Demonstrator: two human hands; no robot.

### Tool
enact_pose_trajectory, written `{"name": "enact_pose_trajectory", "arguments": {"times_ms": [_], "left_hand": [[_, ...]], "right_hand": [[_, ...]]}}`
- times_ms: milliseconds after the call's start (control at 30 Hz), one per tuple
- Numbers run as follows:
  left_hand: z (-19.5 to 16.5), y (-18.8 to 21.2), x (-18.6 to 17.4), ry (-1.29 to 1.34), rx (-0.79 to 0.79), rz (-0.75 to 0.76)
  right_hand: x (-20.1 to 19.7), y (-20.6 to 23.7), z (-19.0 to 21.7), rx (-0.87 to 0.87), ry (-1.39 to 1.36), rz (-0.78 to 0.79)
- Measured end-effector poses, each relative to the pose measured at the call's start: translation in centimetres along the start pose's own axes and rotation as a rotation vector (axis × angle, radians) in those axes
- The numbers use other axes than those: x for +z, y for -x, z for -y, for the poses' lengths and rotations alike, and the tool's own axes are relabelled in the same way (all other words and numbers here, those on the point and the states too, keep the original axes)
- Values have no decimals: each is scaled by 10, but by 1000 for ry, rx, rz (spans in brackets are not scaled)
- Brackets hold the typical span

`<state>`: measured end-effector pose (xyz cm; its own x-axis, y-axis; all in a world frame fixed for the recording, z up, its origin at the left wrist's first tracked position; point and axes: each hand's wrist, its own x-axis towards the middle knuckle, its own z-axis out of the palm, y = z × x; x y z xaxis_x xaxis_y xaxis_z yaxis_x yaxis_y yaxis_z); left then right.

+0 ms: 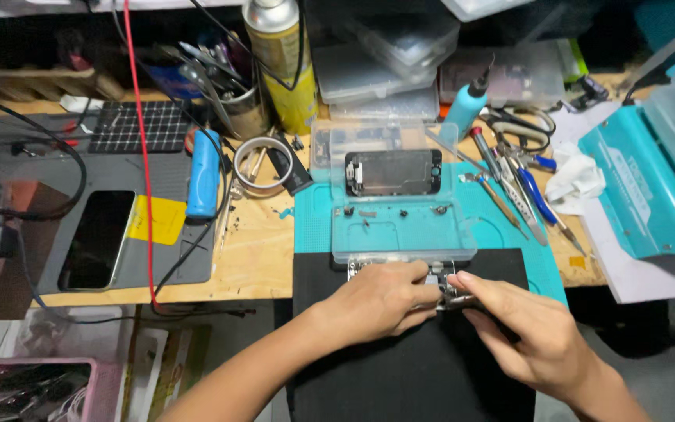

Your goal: The person repairs a disassembled smartphone at a workbench, using a precision screwdriver to remove and tighten small screws on the phone's internal frame and midplate. They pick up tiny screws from the mat, position them on the phone chassis, and drive them in with the screwdriver, working on the device one section at a time.

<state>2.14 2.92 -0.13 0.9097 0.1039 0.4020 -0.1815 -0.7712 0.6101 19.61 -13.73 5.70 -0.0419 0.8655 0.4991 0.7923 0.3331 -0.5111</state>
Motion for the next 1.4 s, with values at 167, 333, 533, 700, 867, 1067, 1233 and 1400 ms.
{"name": "enact_pose_trajectory", "arguments": {"times_ms": [167, 333, 533, 700, 867, 1067, 1233, 1400], "left_hand": [[-1, 0, 0, 2, 13, -3], [-2, -2, -2, -3, 7, 6], [0, -1, -3, 5, 5, 21], [0, 2, -5, 51, 1, 13], [1, 4, -7, 24, 29, 20], [2, 4, -3, -17, 63, 3], [1, 4, -1, -36, 62, -12], [1, 3, -1, -48, 83, -13]], "right_hand": [[3, 6, -2, 69, -52, 19], [5, 6, -2, 50, -50, 6], [10, 8, -5, 84, -84, -5], [4, 11, -3, 203, -193, -196], [-5, 7, -6, 268, -27, -283], [-2, 9, -11, 237, 64, -263], [0, 18, -11, 240, 11, -240], [7, 24, -12, 178, -28, -180]]}}
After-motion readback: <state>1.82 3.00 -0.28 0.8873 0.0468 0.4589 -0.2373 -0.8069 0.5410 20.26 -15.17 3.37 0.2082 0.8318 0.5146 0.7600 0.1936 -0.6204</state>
